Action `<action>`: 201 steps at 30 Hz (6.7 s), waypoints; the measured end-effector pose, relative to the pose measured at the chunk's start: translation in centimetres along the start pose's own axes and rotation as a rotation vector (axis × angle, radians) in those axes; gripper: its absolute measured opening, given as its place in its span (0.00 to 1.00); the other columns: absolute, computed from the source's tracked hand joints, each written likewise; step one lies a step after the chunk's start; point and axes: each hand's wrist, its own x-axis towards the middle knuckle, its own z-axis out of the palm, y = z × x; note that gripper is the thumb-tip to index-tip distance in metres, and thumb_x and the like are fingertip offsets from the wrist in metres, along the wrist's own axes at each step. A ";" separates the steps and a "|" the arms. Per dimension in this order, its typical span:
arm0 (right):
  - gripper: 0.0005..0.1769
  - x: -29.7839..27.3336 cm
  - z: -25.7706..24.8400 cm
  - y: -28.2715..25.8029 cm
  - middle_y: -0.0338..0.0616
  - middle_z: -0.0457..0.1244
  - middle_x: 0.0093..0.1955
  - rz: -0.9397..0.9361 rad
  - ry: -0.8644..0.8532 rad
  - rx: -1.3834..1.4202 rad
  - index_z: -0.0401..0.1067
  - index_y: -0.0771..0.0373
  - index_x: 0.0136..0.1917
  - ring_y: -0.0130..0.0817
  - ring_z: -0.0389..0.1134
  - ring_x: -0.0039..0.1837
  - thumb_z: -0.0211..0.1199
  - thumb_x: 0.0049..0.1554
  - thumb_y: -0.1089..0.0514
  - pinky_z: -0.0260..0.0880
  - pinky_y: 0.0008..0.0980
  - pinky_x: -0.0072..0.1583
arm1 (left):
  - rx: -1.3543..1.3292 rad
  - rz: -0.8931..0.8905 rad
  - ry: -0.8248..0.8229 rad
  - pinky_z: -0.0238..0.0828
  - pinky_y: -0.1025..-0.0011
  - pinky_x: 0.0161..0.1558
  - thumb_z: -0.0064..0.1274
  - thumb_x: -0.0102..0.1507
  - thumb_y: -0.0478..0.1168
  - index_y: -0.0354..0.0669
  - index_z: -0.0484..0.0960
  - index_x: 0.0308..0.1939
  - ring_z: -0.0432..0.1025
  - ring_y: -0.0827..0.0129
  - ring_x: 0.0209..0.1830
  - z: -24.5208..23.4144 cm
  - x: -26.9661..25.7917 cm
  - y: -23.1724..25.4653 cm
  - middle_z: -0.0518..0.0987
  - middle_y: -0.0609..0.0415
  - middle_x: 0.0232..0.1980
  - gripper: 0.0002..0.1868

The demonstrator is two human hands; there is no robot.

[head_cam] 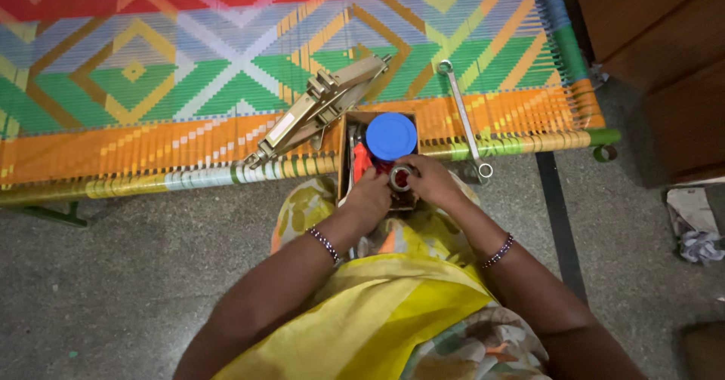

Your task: The person sits on the floor and uses a wrench to tighten a bolt on a scissor car jack. They rotate the jack to access different sides and continue tightening the bolt with the wrench.

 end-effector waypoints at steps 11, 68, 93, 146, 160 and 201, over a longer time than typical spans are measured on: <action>0.26 1.3 0.7 2.5 0.57 0.69 0.59 -0.293 0.108 -0.213 0.74 0.59 0.64 0.56 0.70 0.59 0.59 0.51 0.60 0.70 0.47 0.60 | -0.614 -0.286 0.077 0.57 0.50 0.61 0.53 0.57 0.40 0.53 0.89 0.37 0.72 0.60 0.54 -14.7 -7.1 -7.0 0.83 0.56 0.41 0.09; 0.17 0.9 4.5 -2.0 0.50 0.67 0.49 -0.463 0.137 -0.581 0.77 0.58 0.49 0.51 0.68 0.54 0.68 0.46 0.56 0.69 0.48 0.53 | -0.995 -0.872 0.169 0.72 0.50 0.51 0.42 0.67 0.52 0.55 0.64 0.74 0.77 0.48 0.50 -4.3 -6.5 -6.9 0.83 0.44 0.51 0.31; 0.14 2.7 6.5 0.9 0.53 0.65 0.53 -0.485 0.042 -0.821 0.78 0.57 0.50 0.54 0.70 0.50 0.60 0.50 0.62 0.70 0.51 0.49 | -1.319 -0.869 0.462 0.68 0.53 0.59 0.41 0.67 0.53 0.39 0.68 0.68 0.73 0.42 0.58 1.5 -3.7 -7.0 0.78 0.34 0.58 0.29; 0.30 6.8 3.8 2.0 0.53 0.71 0.53 -0.115 0.025 -0.138 0.68 0.58 0.68 0.46 0.74 0.55 0.69 0.53 0.56 0.72 0.42 0.55 | -1.290 -1.069 0.730 0.65 0.51 0.59 0.43 0.68 0.56 0.39 0.79 0.59 0.69 0.40 0.59 1.0 0.3 -7.8 0.77 0.35 0.57 0.27; 0.20 8.2 6.6 3.8 0.59 0.70 0.49 -0.204 0.292 -0.192 0.70 0.63 0.62 0.59 0.71 0.53 0.60 0.56 0.59 0.69 0.51 0.52 | -1.310 -1.005 0.782 0.65 0.49 0.58 0.42 0.68 0.54 0.38 0.80 0.57 0.70 0.39 0.57 2.3 0.5 -7.9 0.78 0.34 0.55 0.26; 0.16 19.0 -7.8 19.9 0.54 0.70 0.56 0.484 0.453 -0.557 0.76 0.56 0.58 0.57 0.71 0.60 0.57 0.60 0.51 0.70 0.56 0.59 | -1.216 -1.094 0.165 0.69 0.46 0.56 0.32 0.70 0.53 0.33 0.78 0.50 0.75 0.37 0.50 5.3 2.8 -7.2 0.81 0.30 0.49 0.27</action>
